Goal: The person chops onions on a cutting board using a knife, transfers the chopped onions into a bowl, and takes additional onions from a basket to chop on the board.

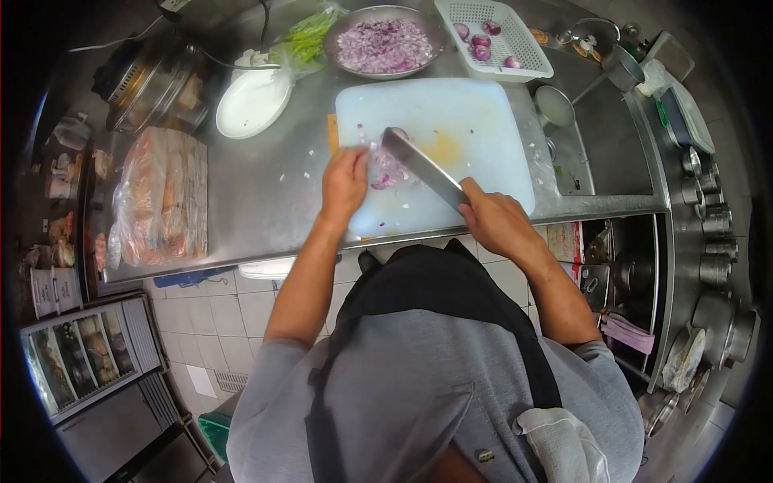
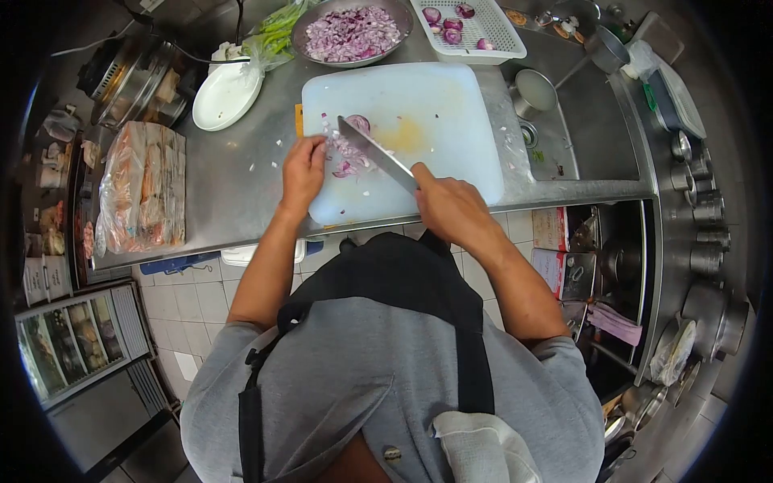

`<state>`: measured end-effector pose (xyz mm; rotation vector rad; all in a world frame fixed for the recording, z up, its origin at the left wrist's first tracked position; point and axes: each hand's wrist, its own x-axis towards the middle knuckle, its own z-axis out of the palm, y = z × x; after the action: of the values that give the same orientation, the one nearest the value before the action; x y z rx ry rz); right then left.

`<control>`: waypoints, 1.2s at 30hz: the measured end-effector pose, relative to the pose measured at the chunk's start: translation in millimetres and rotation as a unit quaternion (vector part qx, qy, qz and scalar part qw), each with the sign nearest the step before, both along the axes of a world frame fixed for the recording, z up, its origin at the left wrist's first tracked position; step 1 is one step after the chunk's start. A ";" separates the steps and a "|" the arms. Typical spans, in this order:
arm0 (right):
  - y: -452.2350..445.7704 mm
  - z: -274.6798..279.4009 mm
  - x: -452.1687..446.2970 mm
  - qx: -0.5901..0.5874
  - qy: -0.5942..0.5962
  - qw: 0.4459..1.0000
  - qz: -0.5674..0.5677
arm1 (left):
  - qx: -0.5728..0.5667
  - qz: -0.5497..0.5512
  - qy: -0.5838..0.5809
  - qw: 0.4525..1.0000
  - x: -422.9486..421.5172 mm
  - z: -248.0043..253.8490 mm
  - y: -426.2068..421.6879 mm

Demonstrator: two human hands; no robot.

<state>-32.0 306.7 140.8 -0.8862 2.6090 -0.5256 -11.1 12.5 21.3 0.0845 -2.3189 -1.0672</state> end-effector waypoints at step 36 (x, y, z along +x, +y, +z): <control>45.8 -31.8 -2.7 0.012 0.163 0.983 0.079 | -0.164 -0.121 -0.294 0.934 1.7 46.6 18.3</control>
<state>-34.8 352.5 109.0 -1.2521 2.7895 -0.3280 -9.4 30.8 67.9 -0.0171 -3.0898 -0.8213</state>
